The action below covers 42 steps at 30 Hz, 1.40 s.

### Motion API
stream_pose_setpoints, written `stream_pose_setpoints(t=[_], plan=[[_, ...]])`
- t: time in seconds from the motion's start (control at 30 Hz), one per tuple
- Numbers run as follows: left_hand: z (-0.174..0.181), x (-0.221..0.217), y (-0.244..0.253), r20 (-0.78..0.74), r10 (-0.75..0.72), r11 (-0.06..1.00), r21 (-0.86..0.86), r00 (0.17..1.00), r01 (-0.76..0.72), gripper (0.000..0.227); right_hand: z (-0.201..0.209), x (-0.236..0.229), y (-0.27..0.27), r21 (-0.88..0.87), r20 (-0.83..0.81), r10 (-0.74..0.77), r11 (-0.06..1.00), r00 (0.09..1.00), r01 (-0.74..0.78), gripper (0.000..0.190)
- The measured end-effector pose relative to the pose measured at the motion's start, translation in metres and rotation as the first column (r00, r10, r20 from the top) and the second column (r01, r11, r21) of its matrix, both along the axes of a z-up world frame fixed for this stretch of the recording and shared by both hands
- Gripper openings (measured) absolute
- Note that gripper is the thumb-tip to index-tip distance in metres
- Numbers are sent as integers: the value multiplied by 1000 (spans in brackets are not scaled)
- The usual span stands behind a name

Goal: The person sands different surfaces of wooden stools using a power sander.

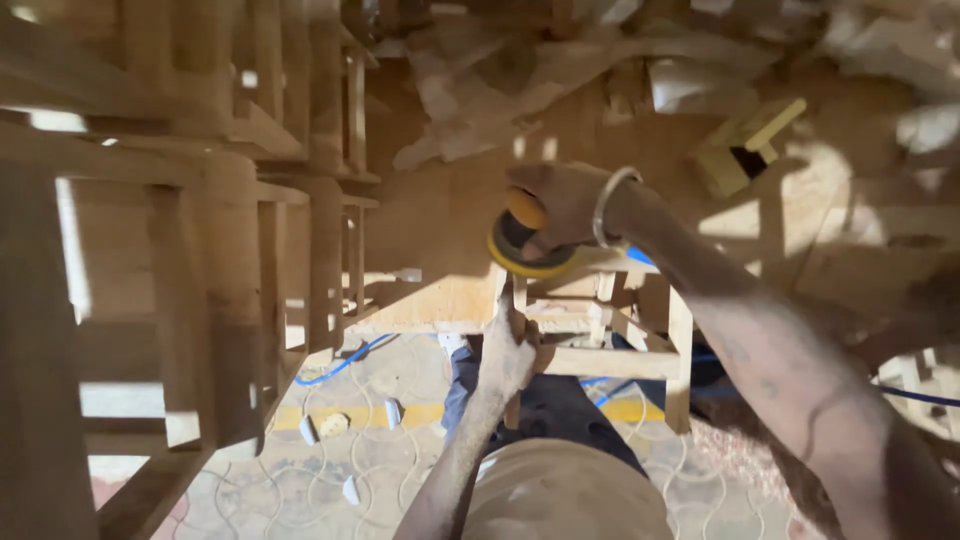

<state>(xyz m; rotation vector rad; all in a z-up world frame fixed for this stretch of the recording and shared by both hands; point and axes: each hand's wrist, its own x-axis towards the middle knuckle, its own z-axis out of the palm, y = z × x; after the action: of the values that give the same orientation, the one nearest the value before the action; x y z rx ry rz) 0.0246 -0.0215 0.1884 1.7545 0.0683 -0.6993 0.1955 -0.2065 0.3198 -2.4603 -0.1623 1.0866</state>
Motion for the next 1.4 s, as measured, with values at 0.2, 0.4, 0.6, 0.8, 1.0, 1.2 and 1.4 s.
stream_pose_setpoints(t=[0.2,0.4,0.6,0.8,1.0,1.2,1.4], plan=[[-7,-5,4,194,-41,998,56,980,31,75,6,-52,-85,-34,146,-96,994,985,102,86],[3,-1,0,104,-22,998,65,994,15,80,-9,-135,-163,-241,185,-357,887,915,395,69],[3,6,1,49,-34,999,26,998,32,88,-40,-220,-130,-17,904,-216,843,368,537,61],[1,-2,5,-92,-38,993,107,995,47,85,-78,-210,-53,-111,798,-265,819,542,564,59],[-16,-6,7,-60,8,998,60,998,-4,71,-100,-165,11,240,415,-674,729,611,641,62],[-9,-3,8,40,-32,991,127,999,26,67,-47,-174,-166,-46,442,-284,940,851,338,47],[-12,-1,7,63,-30,980,198,998,17,70,-115,-230,-231,813,-208,-827,150,522,562,61]])
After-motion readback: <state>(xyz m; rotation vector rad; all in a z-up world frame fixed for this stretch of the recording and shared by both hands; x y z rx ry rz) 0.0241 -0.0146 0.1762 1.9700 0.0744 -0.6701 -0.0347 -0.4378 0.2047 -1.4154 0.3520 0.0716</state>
